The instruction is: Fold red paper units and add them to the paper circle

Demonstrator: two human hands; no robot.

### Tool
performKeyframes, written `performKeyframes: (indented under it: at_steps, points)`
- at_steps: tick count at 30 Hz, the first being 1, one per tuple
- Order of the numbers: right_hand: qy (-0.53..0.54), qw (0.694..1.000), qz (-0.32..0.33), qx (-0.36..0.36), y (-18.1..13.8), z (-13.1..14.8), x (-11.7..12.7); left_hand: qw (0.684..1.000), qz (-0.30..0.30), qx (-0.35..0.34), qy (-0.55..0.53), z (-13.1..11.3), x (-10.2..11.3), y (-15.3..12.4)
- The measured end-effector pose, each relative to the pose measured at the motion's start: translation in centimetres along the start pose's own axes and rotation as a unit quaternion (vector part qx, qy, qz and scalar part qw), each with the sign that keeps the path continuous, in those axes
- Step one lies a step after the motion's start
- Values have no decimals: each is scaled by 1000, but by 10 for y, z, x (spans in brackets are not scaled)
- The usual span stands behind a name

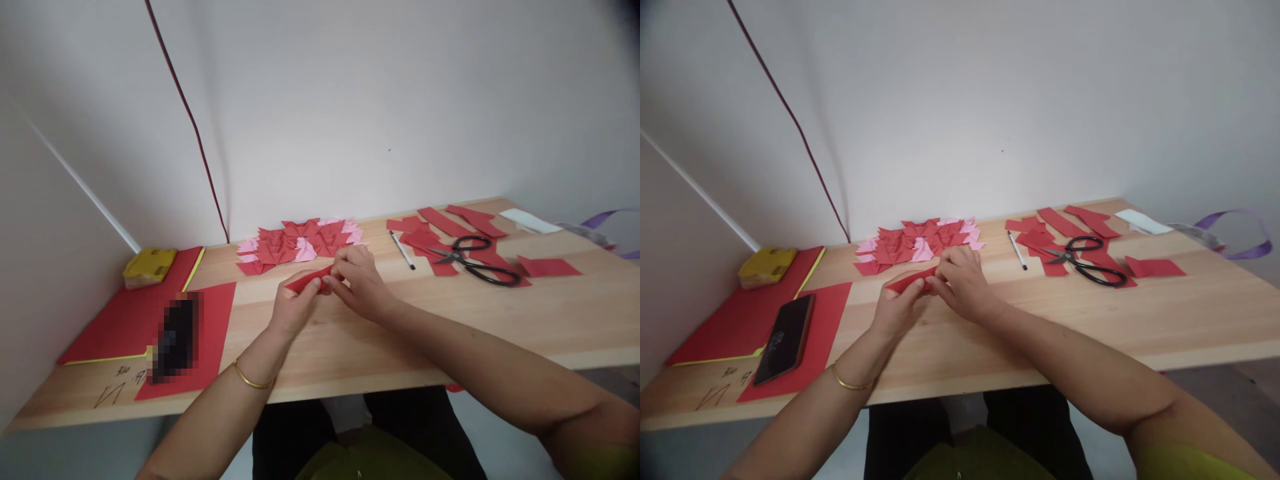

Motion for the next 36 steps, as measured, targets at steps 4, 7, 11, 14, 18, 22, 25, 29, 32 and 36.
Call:
performKeyframes:
  at_steps: [4,7,11,14,18,22,25,29,32,36]
  points:
    - [-3,1000,8,-5,0,0,-1,999,-8,3,37,-2,1,0]
    - [-7,1000,10,-15,0,-1,-1,998,-9,8,58,-3,1,1]
    - [-1,1000,-11,-26,-1,-3,2,997,7,6,79,-5,2,2]
    - [38,999,27,-16,-1,-6,1,996,26,28,87,-3,4,3]
    - [153,984,70,-54,0,-13,0,994,56,82,47,3,3,4]
    - [253,952,67,-160,1,-16,-1,988,81,120,-47,10,-1,5]
    - [304,923,68,-225,1,-18,-3,983,65,141,-97,13,-4,7]
    - [367,888,82,-266,-1,-20,-8,980,51,155,-116,16,-5,8]
    - [387,870,110,-285,-2,-21,-8,980,34,159,-117,18,-4,8]
    - [356,889,127,-259,0,-20,-2,978,14,171,-120,19,-3,8]
Point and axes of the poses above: each hand's wrist, its own y-axis towards the middle knuckle, its own x-axis out of the back of the hand, z = x × y, the point moved 2 cm from there along y, towards the middle knuckle, and after that the axes turned 7 degrees about y, right-handed, at the moved point
